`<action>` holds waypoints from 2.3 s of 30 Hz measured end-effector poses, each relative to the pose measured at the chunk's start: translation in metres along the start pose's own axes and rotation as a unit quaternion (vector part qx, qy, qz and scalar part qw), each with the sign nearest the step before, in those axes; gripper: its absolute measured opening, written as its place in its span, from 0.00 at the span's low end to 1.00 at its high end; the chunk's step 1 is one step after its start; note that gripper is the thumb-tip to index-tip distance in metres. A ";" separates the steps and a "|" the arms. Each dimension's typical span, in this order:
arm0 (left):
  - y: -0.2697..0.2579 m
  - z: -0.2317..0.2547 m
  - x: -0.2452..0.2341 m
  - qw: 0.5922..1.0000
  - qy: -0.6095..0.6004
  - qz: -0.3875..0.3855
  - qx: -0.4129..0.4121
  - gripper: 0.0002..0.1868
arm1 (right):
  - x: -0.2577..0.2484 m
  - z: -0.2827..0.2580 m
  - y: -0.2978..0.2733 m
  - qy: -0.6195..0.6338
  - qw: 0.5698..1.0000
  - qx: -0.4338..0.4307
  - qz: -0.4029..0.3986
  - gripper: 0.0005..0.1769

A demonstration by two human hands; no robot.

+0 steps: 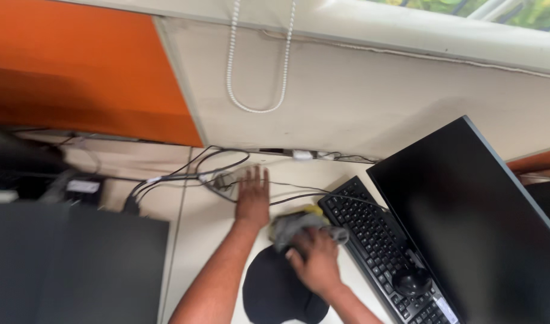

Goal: The person wipes down a desk surface, computer monitors, towers, and keyboards with a cloth, then organizes the peripherals and some papers on the desk.

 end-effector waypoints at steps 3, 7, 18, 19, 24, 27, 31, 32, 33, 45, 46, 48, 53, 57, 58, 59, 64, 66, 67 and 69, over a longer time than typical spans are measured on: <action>0.020 -0.010 -0.013 0.997 -0.039 -0.055 -0.047 0.62 | 0.014 -0.001 0.009 -0.082 0.995 -0.016 -0.053 0.17; 0.036 -0.018 0.002 0.988 -0.033 -0.150 -0.022 0.44 | 0.034 0.014 0.030 -0.067 0.987 0.032 -0.139 0.19; 0.076 -0.036 0.015 0.987 -0.027 0.033 0.154 0.13 | 0.108 0.015 0.060 -0.137 0.977 -0.155 -0.046 0.32; 0.077 -0.030 0.003 0.987 -0.028 0.029 0.157 0.11 | 0.118 0.020 0.081 -0.212 0.966 -0.145 0.026 0.36; 0.087 -0.018 -0.048 0.981 -0.059 0.029 0.180 0.09 | 0.187 0.038 0.164 -0.141 0.983 0.100 0.054 0.28; 0.084 -0.018 -0.055 0.981 -0.058 0.000 0.186 0.07 | 0.241 -0.030 0.162 -0.071 0.997 0.005 -0.024 0.26; 0.078 -0.017 -0.063 0.981 -0.083 -0.023 0.172 0.13 | 0.226 -0.032 0.131 0.072 0.994 -0.078 -0.031 0.21; 0.076 -0.017 -0.065 0.981 -0.087 -0.036 0.168 0.13 | 0.220 -0.013 0.130 0.040 0.997 -0.045 -0.049 0.17; 0.074 -0.017 -0.067 0.981 -0.092 -0.049 0.163 0.13 | 0.201 0.016 0.133 -0.001 0.998 -0.005 0.055 0.21; 0.062 -0.056 -0.056 0.981 -0.156 0.013 0.115 0.06 | 0.257 -0.054 0.087 0.021 0.986 -0.158 -0.042 0.26; 0.056 -0.055 -0.053 0.985 -0.133 0.020 0.110 0.05 | 0.249 -0.035 0.088 0.019 0.990 -0.133 -0.035 0.26; 0.046 -0.047 -0.047 0.991 -0.085 0.037 0.095 0.05 | 0.210 0.022 0.100 0.007 0.998 -0.041 0.038 0.26; 0.009 -0.018 -0.047 0.991 -0.105 -0.080 0.011 0.06 | 0.153 0.025 0.105 -0.087 0.991 0.092 -0.043 0.17; -0.008 -0.002 -0.080 0.991 -0.122 0.047 0.007 0.07 | 0.122 -0.066 0.090 -0.016 0.981 -0.168 0.091 0.32; -0.014 0.002 -0.086 0.990 -0.116 0.078 0.010 0.07 | 0.113 -0.079 0.100 -0.059 0.974 -0.161 0.145 0.32; -0.019 0.004 -0.093 0.988 -0.108 0.109 0.013 0.08 | 0.104 -0.088 0.118 -0.101 0.963 -0.153 0.199 0.31; -0.047 0.016 -0.112 0.975 -0.196 0.105 -0.029 0.07 | 0.126 -0.139 0.180 0.006 0.961 -0.247 0.127 0.26; -0.054 0.019 -0.116 0.972 -0.218 0.078 -0.037 0.05 | 0.152 -0.153 0.193 0.081 0.949 -0.298 0.063 0.26; -0.059 0.021 -0.118 0.970 -0.225 0.080 -0.036 0.06 | 0.166 -0.159 0.196 0.119 0.939 -0.322 0.029 0.27; -0.062 0.018 -0.122 0.967 -0.224 0.114 -0.036 0.07 | 0.193 -0.169 0.200 0.135 0.921 -0.364 -0.032 0.26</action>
Point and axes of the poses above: each hand's wrist, its own y-axis towards the middle knuckle, its own x-axis out of the palm, z = x × y, the point moved 4 cm from there along y, towards the middle knuckle, and after that the axes turned 12 degrees about -y, right-handed, at the moved point
